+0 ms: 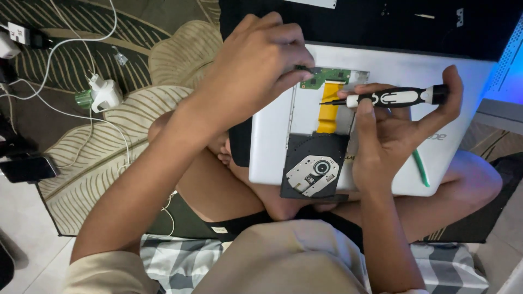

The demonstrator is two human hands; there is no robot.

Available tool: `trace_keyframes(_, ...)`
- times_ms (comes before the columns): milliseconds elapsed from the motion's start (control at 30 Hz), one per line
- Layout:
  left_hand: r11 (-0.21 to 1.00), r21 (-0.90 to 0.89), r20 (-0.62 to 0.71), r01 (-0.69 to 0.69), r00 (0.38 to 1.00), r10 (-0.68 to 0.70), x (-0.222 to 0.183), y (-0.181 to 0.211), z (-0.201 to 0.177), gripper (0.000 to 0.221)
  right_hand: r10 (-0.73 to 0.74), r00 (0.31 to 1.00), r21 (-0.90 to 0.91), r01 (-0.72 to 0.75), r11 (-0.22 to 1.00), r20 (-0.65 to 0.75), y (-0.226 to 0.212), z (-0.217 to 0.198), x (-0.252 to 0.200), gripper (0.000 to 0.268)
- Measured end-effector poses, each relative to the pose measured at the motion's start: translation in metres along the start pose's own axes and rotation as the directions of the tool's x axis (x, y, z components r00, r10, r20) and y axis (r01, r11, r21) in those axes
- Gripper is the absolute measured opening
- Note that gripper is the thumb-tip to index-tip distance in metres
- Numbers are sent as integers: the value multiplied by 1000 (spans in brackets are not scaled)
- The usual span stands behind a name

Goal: The person is disassembling and cleaning an internal laptop optical drive using a screwdriver and a toothbrush.

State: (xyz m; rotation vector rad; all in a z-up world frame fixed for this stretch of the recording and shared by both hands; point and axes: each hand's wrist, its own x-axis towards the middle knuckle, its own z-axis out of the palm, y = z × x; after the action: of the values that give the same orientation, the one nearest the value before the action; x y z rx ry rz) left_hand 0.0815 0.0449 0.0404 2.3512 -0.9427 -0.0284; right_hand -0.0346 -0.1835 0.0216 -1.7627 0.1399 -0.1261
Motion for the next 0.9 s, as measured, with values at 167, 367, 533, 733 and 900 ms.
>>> trace_keyframes(167, 1000, 25, -43, 7, 999, -6, -1, 1, 11, 5, -26, 999, 1, 26, 1000, 32, 4, -3, 0, 91)
trace_keyframes(367, 997, 75, -101, -6, 995, 14, -6, 5, 22, 5, -30, 999, 46, 28, 999, 32, 1, 1, 1, 89)
trace_keyframes(533, 993, 115, -86, -25, 996, 35, -9, 4, 22, 6, -9, 1000, 150, 5, 989, 24, 2, 3, 1, 87)
trace_keyframes(733, 998, 53, -147, -39, 988, 47, -7, 4, 21, 4, 73, 997, 169, -72, 983, -1, -2, 7, 2, 87)
trace_keyframes(900, 1000, -14, -143, -5, 990, 3, -8, 4, 22, 3, -161, 986, 39, 159, 987, 43, -5, 13, 8, 91)
